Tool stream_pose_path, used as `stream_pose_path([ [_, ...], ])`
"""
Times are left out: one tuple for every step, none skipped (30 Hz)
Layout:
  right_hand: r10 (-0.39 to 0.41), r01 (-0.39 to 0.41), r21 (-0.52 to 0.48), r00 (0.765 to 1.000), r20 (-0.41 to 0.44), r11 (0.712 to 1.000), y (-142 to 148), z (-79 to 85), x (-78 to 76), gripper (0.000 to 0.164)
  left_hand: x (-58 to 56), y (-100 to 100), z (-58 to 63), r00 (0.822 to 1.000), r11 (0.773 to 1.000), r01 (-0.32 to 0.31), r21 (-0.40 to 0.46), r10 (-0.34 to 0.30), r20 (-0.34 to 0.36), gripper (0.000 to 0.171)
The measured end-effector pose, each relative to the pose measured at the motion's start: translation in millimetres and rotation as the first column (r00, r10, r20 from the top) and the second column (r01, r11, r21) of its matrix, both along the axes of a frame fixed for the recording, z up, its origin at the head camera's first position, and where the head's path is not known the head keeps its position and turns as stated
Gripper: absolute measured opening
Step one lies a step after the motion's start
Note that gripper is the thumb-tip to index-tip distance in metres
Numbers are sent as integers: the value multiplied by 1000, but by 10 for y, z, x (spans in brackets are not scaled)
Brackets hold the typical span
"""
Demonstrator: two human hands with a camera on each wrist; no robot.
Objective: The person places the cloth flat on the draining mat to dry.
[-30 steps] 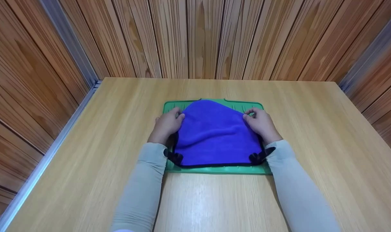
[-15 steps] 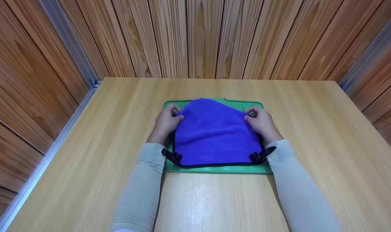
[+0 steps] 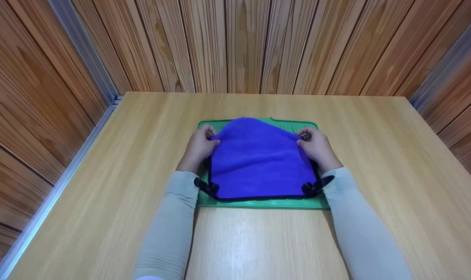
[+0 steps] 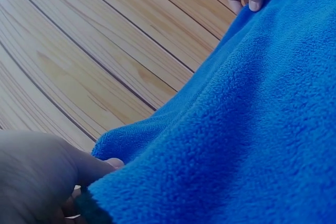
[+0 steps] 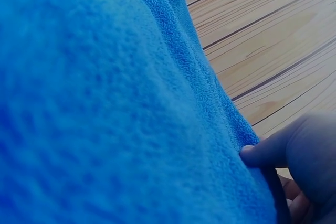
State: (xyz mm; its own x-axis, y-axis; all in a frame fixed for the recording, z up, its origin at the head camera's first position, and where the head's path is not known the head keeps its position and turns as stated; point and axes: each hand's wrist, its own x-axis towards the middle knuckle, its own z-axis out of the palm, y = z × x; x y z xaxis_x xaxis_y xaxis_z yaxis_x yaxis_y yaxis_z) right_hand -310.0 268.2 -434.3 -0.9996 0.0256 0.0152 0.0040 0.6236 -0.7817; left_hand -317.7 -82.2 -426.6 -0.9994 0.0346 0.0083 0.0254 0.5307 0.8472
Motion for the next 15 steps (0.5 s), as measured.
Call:
stream_pose_path([
  [1,-1,-2,1000,2,1000,2,1,2,23,2,0,0,1000,1000,1,2,-1,6,17],
  [-1,1,-6,1000,9,1000,4,5,6,23,2,-1,1,1000,1000,3,2,-3,16,17],
  [-2,2,-14,1000,17,1000,7,9,9,23,4,-1,2,1000,1000,7,1,-7,25,16],
  [-2,3,-19,1000,23,1000,9,12,11,23,7,-2,3,999,1000,12,-1,-12,36,16],
  [0,1,-22,1000,30,1000,10,14,14,24,12,-5,4,999,1000,18,-1,-18,49,15],
  [3,-2,-25,999,39,1000,12,17,16,24,20,-9,5,998,1000,26,-5,-25,62,15],
  [7,-6,-27,999,50,1000,13,19,17,25,25,-16,3,997,999,35,-10,-34,73,14],
  [12,-10,-27,998,63,1000,15,22,18,26,30,-22,1,995,999,44,-15,-42,86,15],
  [19,-17,-25,997,72,1000,19,21,18,27,37,-27,0,994,998,52,-21,-50,94,15],
  [25,-24,-20,996,81,1000,20,21,17,28,41,-32,-4,993,998,58,-25,-56,102,16],
  [31,-30,-13,996,89,999,21,22,19,29,42,-35,-8,992,998,63,-27,-60,107,18],
  [36,-35,-8,995,94,999,22,22,21,29,42,-37,-12,992,997,66,-33,-62,109,19],
  [39,-39,-1,995,94,999,22,21,21,30,40,-36,-15,992,997,66,-36,-62,108,19],
  [43,-43,4,995,93,999,23,20,21,30,41,-35,-13,992,997,65,-38,-61,107,20],
  [44,-45,6,995,92,999,24,19,21,30,41,-34,-11,993,997,64,-41,-59,105,20],
])
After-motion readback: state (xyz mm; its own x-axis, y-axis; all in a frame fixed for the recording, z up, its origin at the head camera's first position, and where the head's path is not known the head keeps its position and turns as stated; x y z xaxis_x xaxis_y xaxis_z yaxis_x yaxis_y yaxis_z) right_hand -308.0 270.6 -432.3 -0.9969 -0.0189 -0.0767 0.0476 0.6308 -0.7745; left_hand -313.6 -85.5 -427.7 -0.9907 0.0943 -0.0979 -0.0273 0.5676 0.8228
